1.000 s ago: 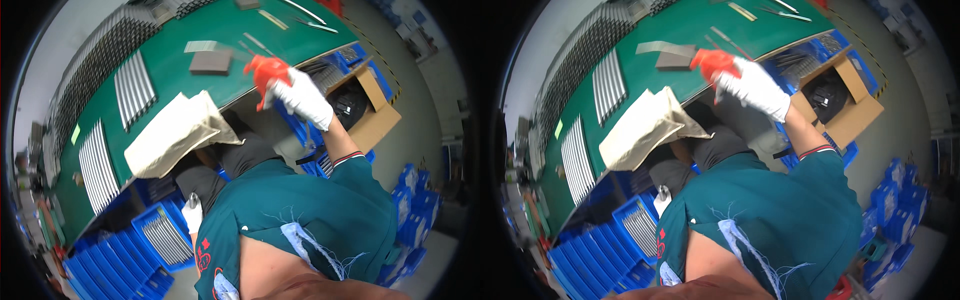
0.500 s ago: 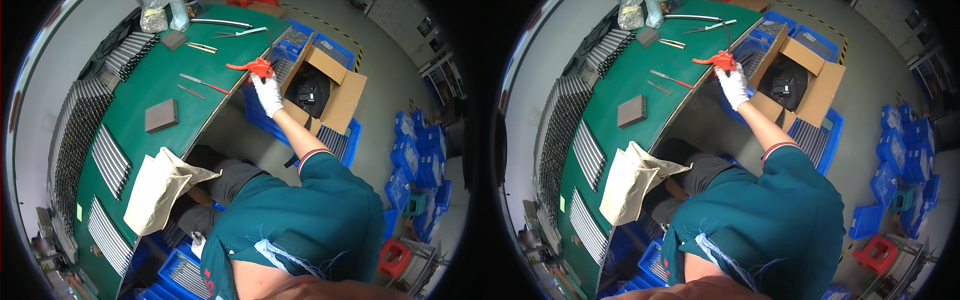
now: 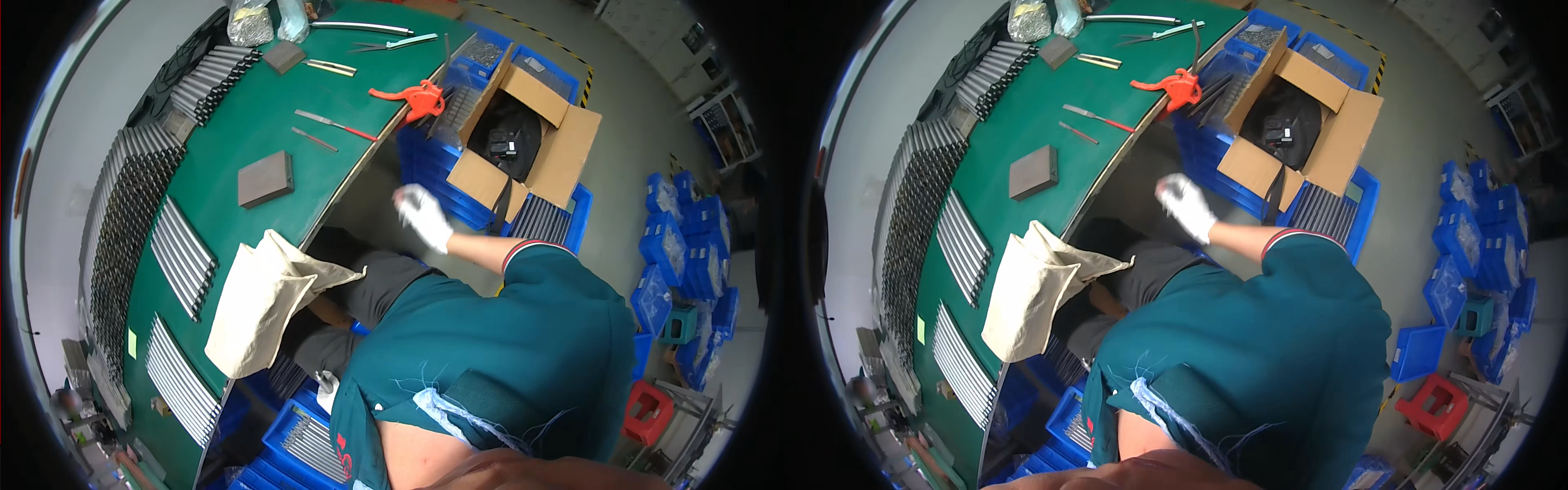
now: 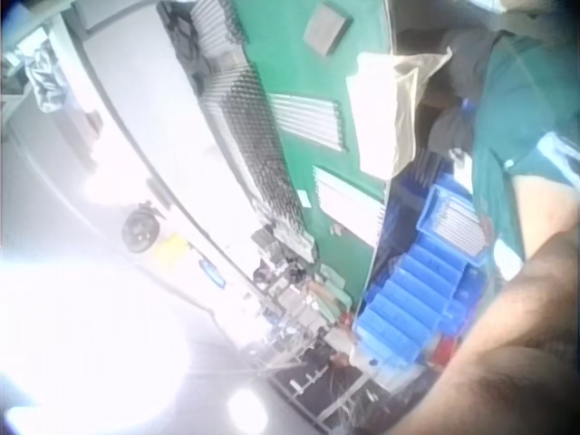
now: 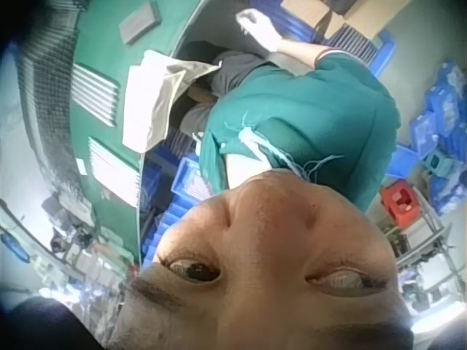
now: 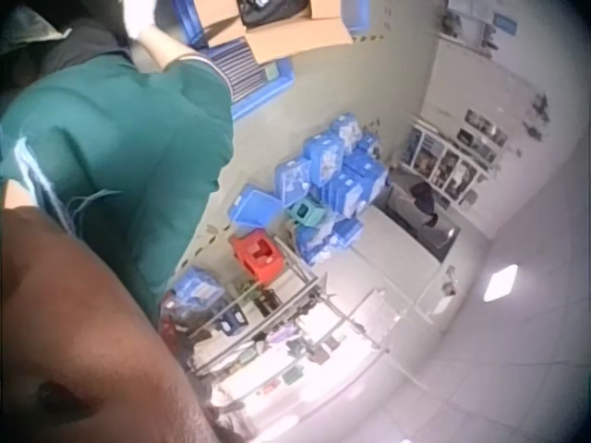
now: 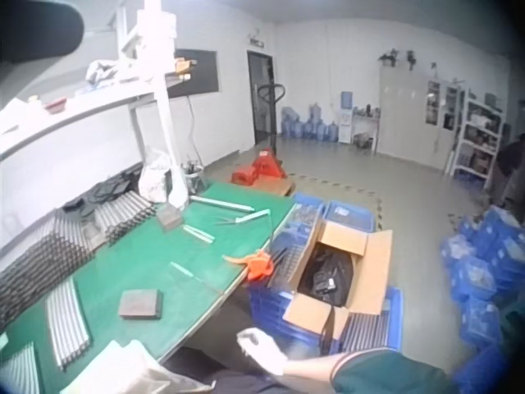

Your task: The person is polishing metal rods using a sanding block and an air duster gun.

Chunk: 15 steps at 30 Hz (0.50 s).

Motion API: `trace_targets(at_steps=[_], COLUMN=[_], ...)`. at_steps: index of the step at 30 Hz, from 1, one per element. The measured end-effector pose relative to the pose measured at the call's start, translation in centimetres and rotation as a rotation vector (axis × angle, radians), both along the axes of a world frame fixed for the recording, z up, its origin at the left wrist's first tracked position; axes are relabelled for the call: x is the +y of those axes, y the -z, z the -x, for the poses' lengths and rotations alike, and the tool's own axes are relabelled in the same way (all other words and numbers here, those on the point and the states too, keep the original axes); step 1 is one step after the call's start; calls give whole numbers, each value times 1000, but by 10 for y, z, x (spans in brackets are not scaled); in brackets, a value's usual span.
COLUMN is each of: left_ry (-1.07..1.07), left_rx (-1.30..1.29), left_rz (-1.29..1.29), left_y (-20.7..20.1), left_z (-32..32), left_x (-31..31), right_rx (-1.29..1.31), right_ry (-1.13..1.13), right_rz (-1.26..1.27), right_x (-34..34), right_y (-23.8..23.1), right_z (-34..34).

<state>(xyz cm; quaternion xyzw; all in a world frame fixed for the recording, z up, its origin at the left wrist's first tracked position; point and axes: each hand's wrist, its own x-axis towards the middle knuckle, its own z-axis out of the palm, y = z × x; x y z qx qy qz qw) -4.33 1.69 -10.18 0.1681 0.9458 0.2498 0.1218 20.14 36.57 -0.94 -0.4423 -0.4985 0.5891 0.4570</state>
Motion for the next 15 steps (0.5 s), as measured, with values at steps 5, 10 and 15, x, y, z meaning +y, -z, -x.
trace_targets(at_steps=[5, 10, 15], left_ry=[380, 402, 163], left_rx=[130, 143, -31], left_rz=[-124, -165, -292], left_y=[-86, -94, -148], left_z=[-22, -16, -36], left_x=[44, 26, 23], right_rx=[-141, -294, -244], right_ry=[-887, -1537, -1850], right_rz=[-54, -78, -266], right_x=[-63, -100, -135], right_y=[-27, -79, -102], right_z=[55, 133, 171])
